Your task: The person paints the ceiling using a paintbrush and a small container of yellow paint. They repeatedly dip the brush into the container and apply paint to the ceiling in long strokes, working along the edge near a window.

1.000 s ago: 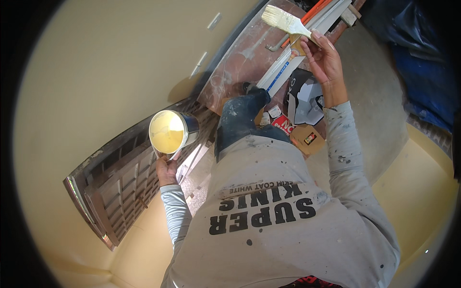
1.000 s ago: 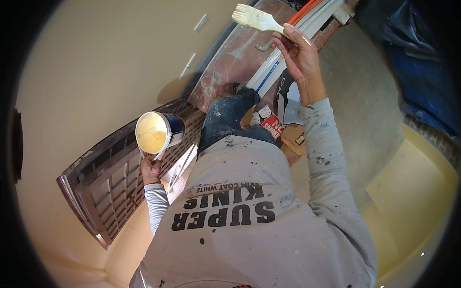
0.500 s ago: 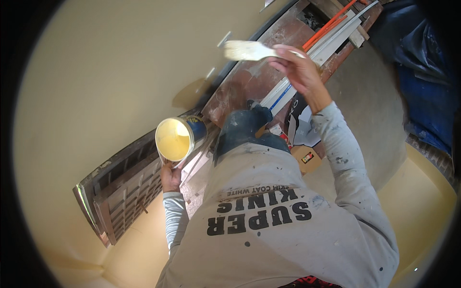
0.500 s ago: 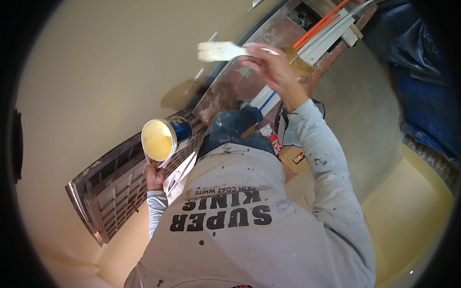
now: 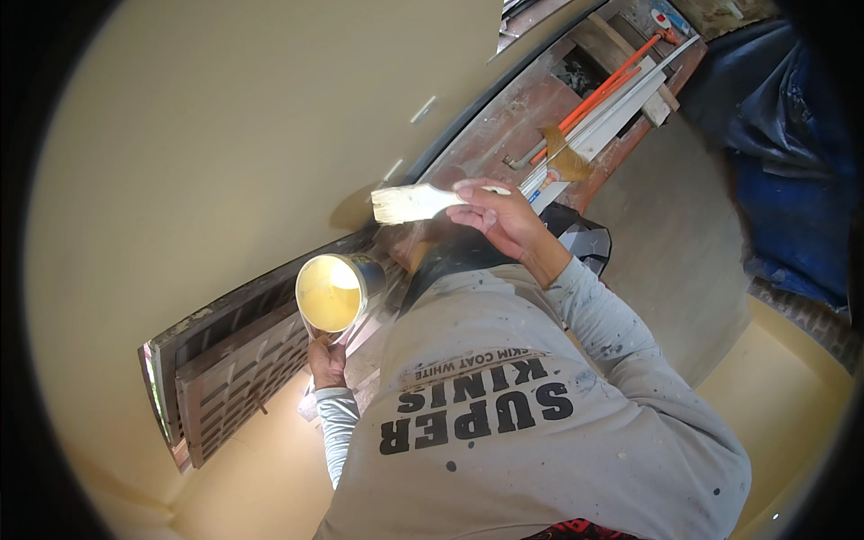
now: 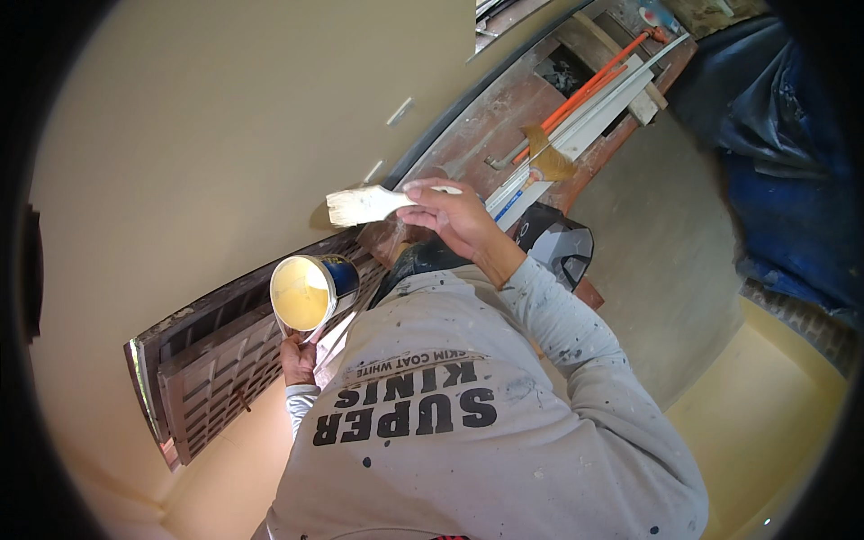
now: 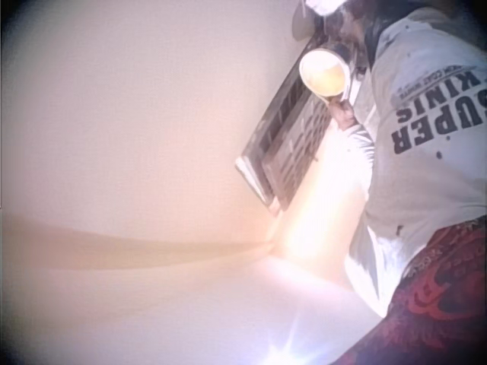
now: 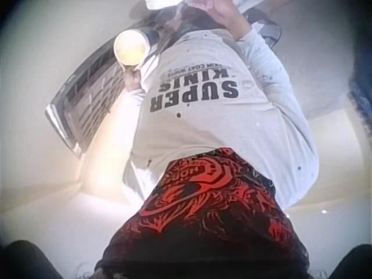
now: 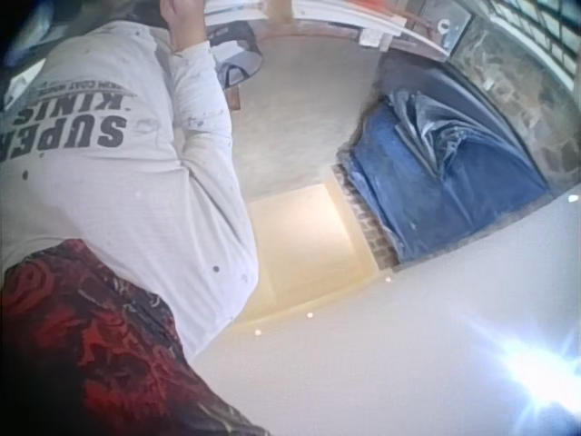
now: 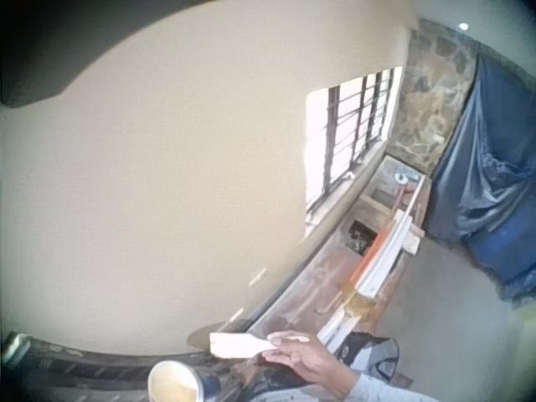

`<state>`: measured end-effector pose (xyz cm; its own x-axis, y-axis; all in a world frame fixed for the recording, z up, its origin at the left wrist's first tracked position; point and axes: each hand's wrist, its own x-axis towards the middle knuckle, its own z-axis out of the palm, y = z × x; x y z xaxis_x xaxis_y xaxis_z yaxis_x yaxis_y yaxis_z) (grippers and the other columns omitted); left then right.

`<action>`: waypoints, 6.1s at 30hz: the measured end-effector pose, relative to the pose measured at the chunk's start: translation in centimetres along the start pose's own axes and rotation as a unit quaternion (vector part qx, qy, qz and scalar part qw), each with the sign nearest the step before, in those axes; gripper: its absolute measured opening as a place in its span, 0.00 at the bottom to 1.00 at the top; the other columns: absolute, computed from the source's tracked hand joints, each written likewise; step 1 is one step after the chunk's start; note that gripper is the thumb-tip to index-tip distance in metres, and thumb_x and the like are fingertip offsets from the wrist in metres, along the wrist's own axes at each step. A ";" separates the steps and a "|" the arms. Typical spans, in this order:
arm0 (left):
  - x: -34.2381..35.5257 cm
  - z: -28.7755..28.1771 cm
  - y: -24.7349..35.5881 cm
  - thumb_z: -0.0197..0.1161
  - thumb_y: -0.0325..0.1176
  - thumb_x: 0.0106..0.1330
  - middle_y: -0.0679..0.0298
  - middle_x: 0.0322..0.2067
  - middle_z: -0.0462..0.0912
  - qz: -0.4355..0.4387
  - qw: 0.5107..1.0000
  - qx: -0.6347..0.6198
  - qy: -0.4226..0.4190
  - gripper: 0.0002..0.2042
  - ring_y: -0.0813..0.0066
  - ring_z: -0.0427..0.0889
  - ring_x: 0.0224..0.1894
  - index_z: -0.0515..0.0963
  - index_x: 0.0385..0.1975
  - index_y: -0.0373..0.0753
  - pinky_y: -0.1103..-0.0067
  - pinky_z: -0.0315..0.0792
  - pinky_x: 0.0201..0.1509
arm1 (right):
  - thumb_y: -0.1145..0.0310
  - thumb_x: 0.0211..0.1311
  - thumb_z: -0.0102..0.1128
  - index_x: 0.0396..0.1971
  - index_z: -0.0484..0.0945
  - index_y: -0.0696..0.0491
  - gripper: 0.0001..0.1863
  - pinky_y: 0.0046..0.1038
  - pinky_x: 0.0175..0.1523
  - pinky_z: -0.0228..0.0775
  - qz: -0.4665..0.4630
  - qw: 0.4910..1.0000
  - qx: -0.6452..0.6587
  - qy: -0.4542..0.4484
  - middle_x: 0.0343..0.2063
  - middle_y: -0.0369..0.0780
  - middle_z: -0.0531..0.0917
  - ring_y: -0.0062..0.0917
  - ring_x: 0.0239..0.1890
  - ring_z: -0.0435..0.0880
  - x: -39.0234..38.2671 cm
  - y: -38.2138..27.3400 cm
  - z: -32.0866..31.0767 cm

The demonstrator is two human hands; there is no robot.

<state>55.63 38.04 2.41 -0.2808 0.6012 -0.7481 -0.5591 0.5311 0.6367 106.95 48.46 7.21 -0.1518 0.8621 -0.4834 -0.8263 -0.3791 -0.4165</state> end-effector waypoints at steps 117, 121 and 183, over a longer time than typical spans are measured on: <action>1.0 25.2 -1.1 0.44 0.10 0.63 0.59 0.69 0.76 0.178 0.966 -0.167 -0.088 0.41 0.46 0.85 0.59 0.64 0.80 0.48 0.42 0.85 0.55 | 0.70 0.75 0.67 0.52 0.81 0.60 0.12 0.31 0.49 0.82 -0.278 0.935 -0.085 -0.201 0.44 0.40 0.85 0.28 0.47 0.86 3.3 -19.5 27.4; 0.8 26.2 -0.3 0.43 0.10 0.61 0.51 0.64 0.78 0.187 0.959 -0.188 -0.095 0.40 0.45 0.85 0.59 0.65 0.78 0.41 0.47 0.88 0.50 | 0.67 0.77 0.64 0.51 0.83 0.61 0.13 0.31 0.50 0.82 -0.506 0.799 -0.111 -0.306 0.48 0.43 0.85 0.28 0.49 0.85 -2.7 -21.2 37.4; 0.1 26.6 -0.7 0.38 0.11 0.65 0.51 0.65 0.78 0.167 0.957 -0.223 -0.077 0.39 0.42 0.85 0.59 0.67 0.79 0.45 0.45 0.88 0.49 | 0.81 0.55 0.68 0.39 0.88 0.57 0.11 0.38 0.41 0.80 -0.895 0.224 -0.228 -0.311 0.41 0.42 0.81 0.38 0.44 0.83 -12.6 -2.2 68.9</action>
<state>76.74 53.67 6.87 -0.4031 0.7921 -0.4583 -0.7454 0.0064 0.6666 73.31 61.56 67.29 0.0383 -0.4031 0.9143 0.2535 0.8890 0.3813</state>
